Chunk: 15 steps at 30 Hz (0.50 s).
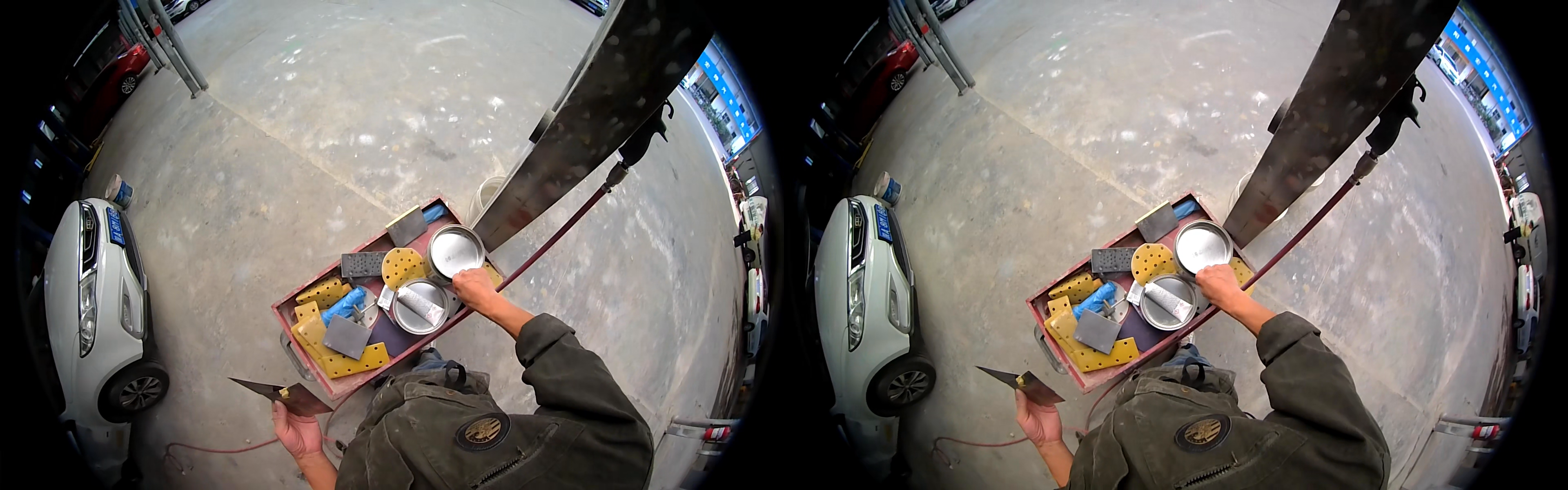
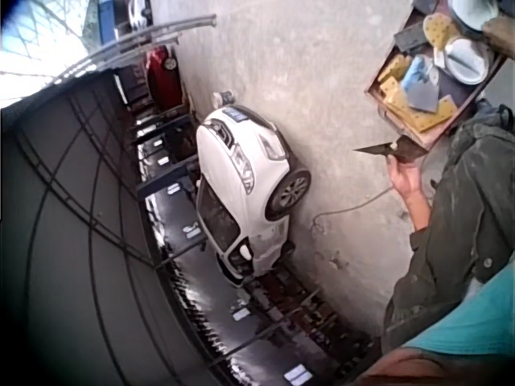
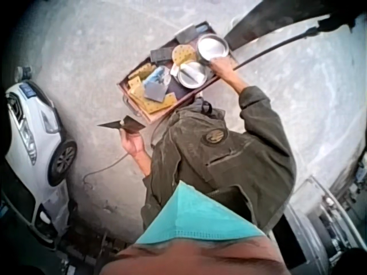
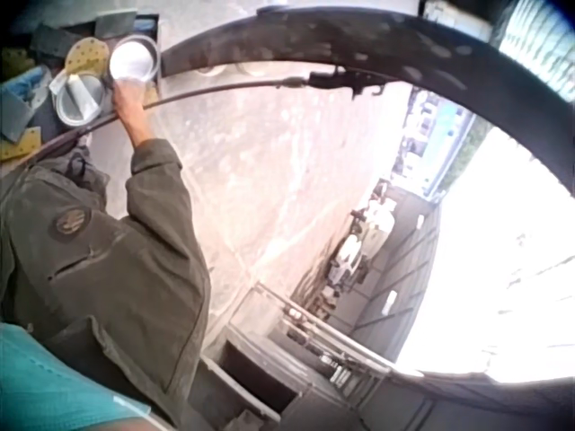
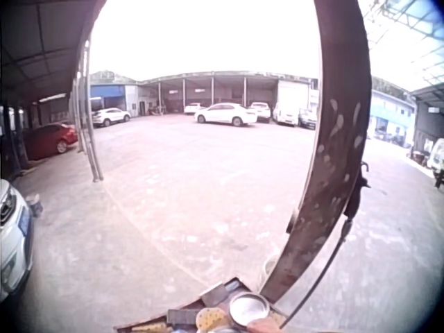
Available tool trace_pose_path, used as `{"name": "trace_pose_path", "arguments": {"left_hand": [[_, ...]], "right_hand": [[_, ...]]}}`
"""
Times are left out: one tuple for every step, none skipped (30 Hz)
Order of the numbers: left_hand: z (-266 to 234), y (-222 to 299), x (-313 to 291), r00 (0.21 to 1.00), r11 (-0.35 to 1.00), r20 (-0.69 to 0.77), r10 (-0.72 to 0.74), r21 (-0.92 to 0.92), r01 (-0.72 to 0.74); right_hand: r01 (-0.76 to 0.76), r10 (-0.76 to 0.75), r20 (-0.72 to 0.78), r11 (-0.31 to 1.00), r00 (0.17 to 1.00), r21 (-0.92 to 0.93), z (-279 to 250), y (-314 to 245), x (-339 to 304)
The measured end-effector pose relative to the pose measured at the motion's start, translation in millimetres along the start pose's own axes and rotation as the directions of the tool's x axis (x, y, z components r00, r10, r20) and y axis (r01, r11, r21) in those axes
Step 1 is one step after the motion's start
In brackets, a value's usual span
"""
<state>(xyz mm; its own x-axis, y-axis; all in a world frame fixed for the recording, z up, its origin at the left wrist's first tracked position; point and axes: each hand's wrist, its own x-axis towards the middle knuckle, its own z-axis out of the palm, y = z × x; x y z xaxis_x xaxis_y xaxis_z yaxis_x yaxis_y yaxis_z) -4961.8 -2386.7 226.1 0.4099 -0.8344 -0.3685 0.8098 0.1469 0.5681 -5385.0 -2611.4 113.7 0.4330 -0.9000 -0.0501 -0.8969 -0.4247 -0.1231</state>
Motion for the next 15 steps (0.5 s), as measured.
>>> {"name": "trace_pose_path", "arguments": {"left_hand": [[2, -1, 1, 1.000, 1.000, -0.009, -0.005, -0.010, 0.005], [4, -1, 1, 1.000, 1.000, -0.018, -0.008, -0.018, 0.008], [3, -1, 2, 1.000, 1.000, 0.009, -0.023, -0.014, 0.023], [2, -2, 3, 0.999, 0.999, 0.037, -0.038, -0.009, 0.038], [4, -3, 5, 0.996, 0.998, 0.066, -0.059, -0.004, 0.059], [6, -5, 6, 0.992, 0.996, 0.098, -0.076, -0.033, 0.080], [8, -6, 8, 0.987, 0.993, 0.131, -0.093, -0.061, 0.102], [11, -10, 10, 0.980, 0.987, 0.164, -0.112, -0.094, 0.128], [12, -14, 11, 0.979, 0.987, 0.164, -0.122, -0.086, 0.138], [14, -18, 13, 0.978, 0.986, 0.163, -0.133, -0.079, 0.147], [15, -19, 14, 0.979, 0.987, 0.158, -0.132, -0.069, 0.145], [16, -20, 14, 0.979, 0.988, 0.161, -0.127, -0.062, 0.138], [17, -21, 14, 0.979, 0.990, 0.163, -0.121, -0.057, 0.132], [19, -21, 12, 0.981, 0.992, 0.160, -0.108, -0.049, 0.117], [21, -20, 10, 0.985, 0.994, 0.139, -0.097, -0.037, 0.103]], "right_hand": [[0.013, -0.013, 0.012, 1.000, 1.000, -0.012, 0, 0, 1], [0.034, -0.034, 0.012, 0.999, 0.999, 0.000, -1, -1, 3], [0.055, -0.055, 0.011, 0.998, 0.998, 0.012, -1, -1, 5], [0.074, -0.075, 0.011, 0.997, 0.997, 0.024, -2, -2, 7], [0.088, -0.088, 0.018, 0.996, 0.996, 0.000, -1, -2, 7], [0.100, -0.100, 0.027, 0.995, 0.995, -0.024, 2, -1, 7], [0.112, -0.111, 0.035, 0.993, 0.993, -0.047, 5, 0, 8], [0.115, -0.110, 0.064, 0.991, 0.992, -0.069, 7, 0, 9], [0.117, -0.108, 0.093, 0.989, 0.990, -0.090, 9, -1, 12], [0.119, -0.105, 0.123, 0.987, 0.987, -0.112, 9, 2, 12], [0.114, -0.099, 0.145, 0.988, 0.984, -0.102, 5, 2, 13], [0.110, -0.093, 0.168, 0.990, 0.981, -0.094, -1, 4, 14], [0.105, -0.087, 0.192, 0.991, 0.978, -0.086, -7, 6, 16], [0.012, 0.011, 0.237, 0.995, 0.972, -0.097, -15, 6, 21], [-0.010, 0.017, 0.096, 0.997, 0.995, -0.075, -15, 9, 26]]}}
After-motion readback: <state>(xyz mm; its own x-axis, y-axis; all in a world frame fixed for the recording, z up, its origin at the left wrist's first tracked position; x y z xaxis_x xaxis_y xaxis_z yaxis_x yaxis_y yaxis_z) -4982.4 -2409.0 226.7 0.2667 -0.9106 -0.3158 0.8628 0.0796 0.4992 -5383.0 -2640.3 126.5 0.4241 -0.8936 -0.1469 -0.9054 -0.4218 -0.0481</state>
